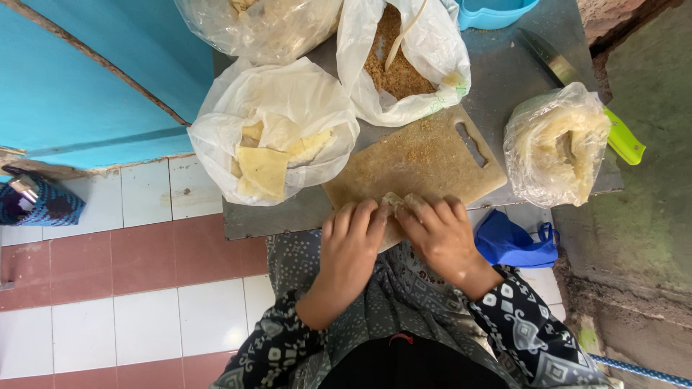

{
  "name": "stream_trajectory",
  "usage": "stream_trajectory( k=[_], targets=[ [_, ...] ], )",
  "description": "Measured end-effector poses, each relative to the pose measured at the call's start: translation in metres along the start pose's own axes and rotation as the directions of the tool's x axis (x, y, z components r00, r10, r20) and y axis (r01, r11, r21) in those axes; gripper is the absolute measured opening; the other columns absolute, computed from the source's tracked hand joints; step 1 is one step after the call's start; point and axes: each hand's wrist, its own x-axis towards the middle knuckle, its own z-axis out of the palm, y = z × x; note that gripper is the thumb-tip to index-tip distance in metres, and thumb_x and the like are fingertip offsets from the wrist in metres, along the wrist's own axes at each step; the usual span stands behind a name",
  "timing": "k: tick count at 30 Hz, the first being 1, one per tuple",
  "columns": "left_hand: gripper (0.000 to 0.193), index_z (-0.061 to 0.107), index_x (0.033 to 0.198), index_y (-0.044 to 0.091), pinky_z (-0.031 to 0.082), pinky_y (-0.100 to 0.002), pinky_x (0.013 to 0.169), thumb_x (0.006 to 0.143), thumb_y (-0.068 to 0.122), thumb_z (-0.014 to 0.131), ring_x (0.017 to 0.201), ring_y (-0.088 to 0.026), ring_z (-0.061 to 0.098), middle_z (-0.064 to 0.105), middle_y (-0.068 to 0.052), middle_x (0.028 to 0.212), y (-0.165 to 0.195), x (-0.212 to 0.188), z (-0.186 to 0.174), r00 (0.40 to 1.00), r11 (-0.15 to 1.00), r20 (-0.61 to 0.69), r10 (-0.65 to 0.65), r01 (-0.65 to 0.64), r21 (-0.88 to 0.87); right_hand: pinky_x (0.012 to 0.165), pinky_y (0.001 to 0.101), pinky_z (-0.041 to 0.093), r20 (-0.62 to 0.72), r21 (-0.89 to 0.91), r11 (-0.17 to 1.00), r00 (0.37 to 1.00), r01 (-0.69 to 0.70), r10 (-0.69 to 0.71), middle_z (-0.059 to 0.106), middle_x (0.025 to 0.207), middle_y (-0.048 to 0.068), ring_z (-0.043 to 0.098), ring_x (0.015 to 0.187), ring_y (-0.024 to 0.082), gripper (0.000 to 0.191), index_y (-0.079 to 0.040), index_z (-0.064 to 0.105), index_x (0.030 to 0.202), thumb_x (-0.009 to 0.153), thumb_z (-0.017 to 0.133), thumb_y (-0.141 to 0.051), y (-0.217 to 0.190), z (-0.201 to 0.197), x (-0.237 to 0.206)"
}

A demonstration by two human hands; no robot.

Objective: The person sits at a low table folding filled pastry wrappers. They take a square dough wrapper, spoon brown filling from a plastic bag onto it, fold and pinch the wrapper closed, and place the finished item into a bag with other completed rolls.

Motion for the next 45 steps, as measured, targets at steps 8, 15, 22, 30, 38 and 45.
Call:
stream_trajectory(
  k=[8, 15, 22, 30, 38, 45],
  targets=[
    [0.058, 0.056, 0.149, 0.002, 0.018, -0.057, 0.123, 0.099, 0.031, 0.060, 0.156, -0.032, 0.024, 0.034, -0.010, 0.167, 0.007, 0.000, 0.014, 0.987, 0.986, 0.069, -0.148, 0.141, 0.093, 0.121, 0.0617, 0.015, 0.179, -0.095, 0.987, 0.973, -0.130, 0.145, 0.033, 0.164, 0.018, 0.027, 0.152, 0.037, 0.061, -0.001, 0.055, 0.147, 0.098, 0.059, -0.036, -0.014, 0.007, 0.007],
    [0.058, 0.054, 0.148, 0.000, 0.013, -0.060, 0.124, 0.097, 0.026, 0.059, 0.157, -0.034, 0.020, 0.031, -0.012, 0.168, -0.002, 0.010, 0.013, 0.981, 0.981, 0.058, -0.186, 0.182, 0.072, 0.121, 0.0632, 0.013, 0.192, 0.062, 0.986, 0.971, -0.155, 0.141, 0.030, 0.163, 0.024, 0.024, 0.153, 0.042, 0.064, 0.001, 0.045, 0.151, 0.096, 0.059, -0.029, -0.006, -0.007, 0.024],
    [0.061, 0.048, 0.154, 0.007, 0.013, -0.063, 0.123, 0.097, 0.020, 0.060, 0.156, -0.043, 0.018, 0.029, -0.017, 0.167, -0.015, 0.002, 0.001, 0.973, 0.969, 0.022, -0.229, 0.230, -0.094, 0.118, 0.0522, 0.033, 0.072, 0.260, 0.941, 0.976, -0.217, 0.206, 0.051, 0.147, 0.020, 0.045, 0.140, 0.038, 0.051, -0.004, 0.056, 0.144, 0.094, 0.063, -0.010, 0.011, -0.009, 0.027],
    [0.052, 0.055, 0.152, 0.012, 0.012, -0.062, 0.126, 0.100, 0.016, 0.059, 0.157, -0.039, 0.018, 0.037, -0.016, 0.164, -0.022, -0.009, -0.003, 0.974, 0.966, -0.101, -0.203, 0.182, -0.185, 0.103, 0.0442, 0.040, -0.031, 0.179, 0.949, 0.962, -0.261, 0.270, 0.064, 0.124, 0.010, 0.057, 0.123, 0.030, 0.028, -0.009, 0.071, 0.121, 0.094, 0.073, -0.015, 0.014, -0.010, 0.019],
    [0.037, 0.066, 0.139, 0.009, 0.015, -0.058, 0.128, 0.103, 0.018, 0.059, 0.155, -0.037, 0.024, 0.046, -0.015, 0.158, -0.048, -0.020, -0.010, 0.908, 0.937, -0.263, -0.327, 0.274, -0.218, 0.103, 0.0461, 0.040, -0.026, 0.017, 0.986, 0.985, -0.168, 0.168, 0.064, 0.124, 0.010, 0.057, 0.118, 0.033, 0.029, -0.006, 0.072, 0.118, 0.092, 0.075, -0.018, 0.002, -0.011, 0.041],
    [0.042, 0.065, 0.137, 0.005, 0.017, -0.057, 0.125, 0.100, 0.024, 0.064, 0.152, -0.041, 0.027, 0.046, -0.017, 0.156, -0.105, -0.028, -0.032, 0.832, 0.882, -0.306, -0.463, 0.398, -0.253, 0.085, 0.0473, 0.048, -0.132, 0.141, 0.981, 0.985, 0.131, -0.113, 0.063, 0.117, 0.015, 0.062, 0.103, 0.034, 0.028, -0.003, 0.072, 0.115, 0.089, 0.080, -0.012, -0.014, -0.012, 0.150]
  ],
)
